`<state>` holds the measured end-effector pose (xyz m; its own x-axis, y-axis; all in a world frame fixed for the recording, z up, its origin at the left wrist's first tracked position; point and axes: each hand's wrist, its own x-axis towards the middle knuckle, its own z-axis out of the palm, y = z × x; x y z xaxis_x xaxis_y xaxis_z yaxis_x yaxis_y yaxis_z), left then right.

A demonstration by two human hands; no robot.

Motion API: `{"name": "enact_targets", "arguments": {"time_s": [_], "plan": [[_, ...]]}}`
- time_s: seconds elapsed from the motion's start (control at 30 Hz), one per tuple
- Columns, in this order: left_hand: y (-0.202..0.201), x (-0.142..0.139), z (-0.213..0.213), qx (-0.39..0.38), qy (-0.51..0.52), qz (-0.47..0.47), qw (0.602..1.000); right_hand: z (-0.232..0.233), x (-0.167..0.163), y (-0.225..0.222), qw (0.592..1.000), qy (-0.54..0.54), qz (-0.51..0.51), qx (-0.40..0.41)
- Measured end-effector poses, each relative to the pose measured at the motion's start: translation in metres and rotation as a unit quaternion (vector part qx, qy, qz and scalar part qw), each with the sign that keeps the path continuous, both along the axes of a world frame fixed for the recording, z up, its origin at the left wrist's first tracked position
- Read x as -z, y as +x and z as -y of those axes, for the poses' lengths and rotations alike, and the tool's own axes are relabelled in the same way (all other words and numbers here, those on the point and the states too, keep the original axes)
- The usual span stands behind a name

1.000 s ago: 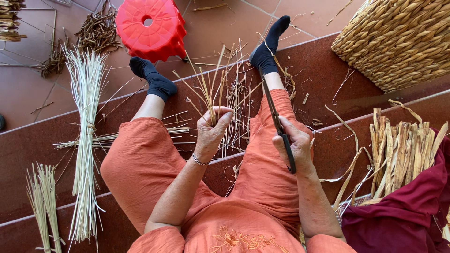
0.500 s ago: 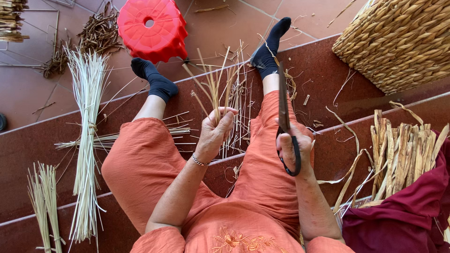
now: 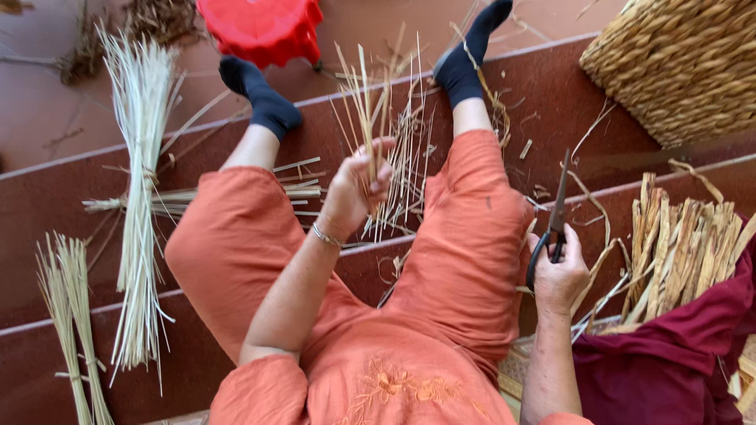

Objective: The person sits on the floor and processes bundles of dried straw. They use shears to trim the ends, separate strands by hand, and bundle the prepared pieces. The person repeatedly cuts, aligns, and ties the straw into smaller bundles.

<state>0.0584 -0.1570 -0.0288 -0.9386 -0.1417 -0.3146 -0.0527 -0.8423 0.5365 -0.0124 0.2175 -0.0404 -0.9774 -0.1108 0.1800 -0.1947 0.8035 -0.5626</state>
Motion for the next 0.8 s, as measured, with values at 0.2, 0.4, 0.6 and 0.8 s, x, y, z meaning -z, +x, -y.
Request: {"name": "enact_targets", "arguments": {"time_s": [0.2,0.4,0.6,0.8], "plan": [[0.004,0.033,0.017,-0.066,-0.066,0.041,0.995,-0.062,0.037,0.037,0.99,0.137,-0.034,0.018],[0.004,0.038,0.025,-0.096,-0.022,0.078,0.992,-0.083,0.051,0.053,0.976,0.217,0.004,0.026],[0.003,0.043,0.026,-0.102,0.012,0.048,0.994,-0.085,0.034,0.036,0.92,0.338,0.197,0.04],[0.016,0.033,0.049,-0.135,-0.081,0.112,0.981,-0.039,-0.017,0.013,0.977,0.192,0.093,-0.013]]}}
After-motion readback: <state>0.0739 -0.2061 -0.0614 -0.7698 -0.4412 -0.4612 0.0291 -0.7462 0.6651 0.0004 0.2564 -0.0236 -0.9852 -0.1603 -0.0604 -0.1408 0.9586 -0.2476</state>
